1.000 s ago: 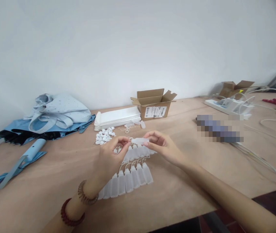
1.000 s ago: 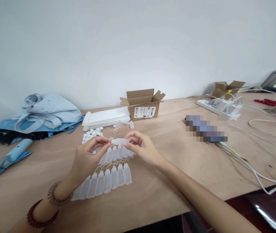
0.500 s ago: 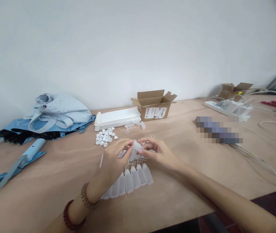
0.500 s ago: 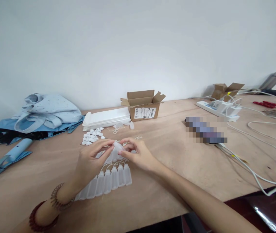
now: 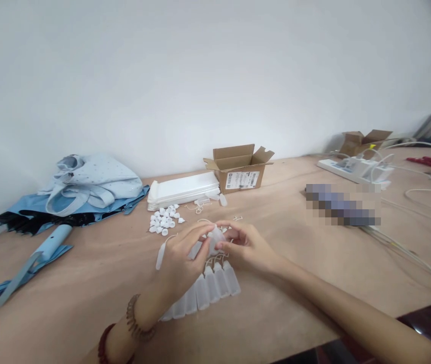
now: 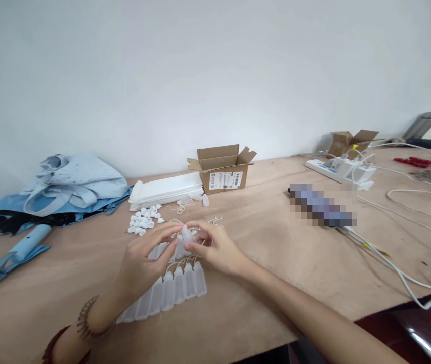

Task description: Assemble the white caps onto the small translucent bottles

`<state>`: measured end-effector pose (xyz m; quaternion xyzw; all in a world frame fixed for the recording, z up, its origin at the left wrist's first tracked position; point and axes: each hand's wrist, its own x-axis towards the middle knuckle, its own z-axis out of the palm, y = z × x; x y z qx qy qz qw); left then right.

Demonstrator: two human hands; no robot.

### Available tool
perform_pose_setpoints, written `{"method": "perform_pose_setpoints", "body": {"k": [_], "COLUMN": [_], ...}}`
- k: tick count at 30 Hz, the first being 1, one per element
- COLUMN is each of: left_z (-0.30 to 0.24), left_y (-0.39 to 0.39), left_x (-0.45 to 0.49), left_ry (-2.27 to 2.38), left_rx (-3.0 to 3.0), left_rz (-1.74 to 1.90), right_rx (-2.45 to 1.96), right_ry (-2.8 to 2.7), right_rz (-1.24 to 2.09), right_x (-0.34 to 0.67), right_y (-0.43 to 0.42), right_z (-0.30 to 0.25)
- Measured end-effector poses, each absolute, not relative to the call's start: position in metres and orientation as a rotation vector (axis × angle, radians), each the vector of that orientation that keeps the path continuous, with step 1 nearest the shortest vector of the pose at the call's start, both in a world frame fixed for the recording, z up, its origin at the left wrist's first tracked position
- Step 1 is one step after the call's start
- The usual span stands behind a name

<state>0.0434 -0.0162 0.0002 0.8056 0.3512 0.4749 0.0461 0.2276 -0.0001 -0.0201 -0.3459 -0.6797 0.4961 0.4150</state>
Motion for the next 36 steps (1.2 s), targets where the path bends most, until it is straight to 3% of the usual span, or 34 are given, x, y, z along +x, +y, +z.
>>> {"method": "perform_pose_setpoints", "body": {"k": [16,24,36], "left_z": [-0.004,0.001,0.001], "left_y": [-0.018,-0.019,-0.019], "left_x": [0.039,0.041,0.048], "left_ry": [0.938,0.984,1.221], "left_rx": [2.790,2.641,2.089], "left_rz": [1.486,1.509,1.294], "right_rx": [-0.869,-0.879,-0.997], "right_ry": [-1.589,-1.601,-1.923], "right_rz": [1.345,1.290,0.631], "right_x": [0.228,0.227,0.224], "right_y": [-0.002,-0.002,-0.012], "right_z": [-0.016,-0.016,-0.019]}}
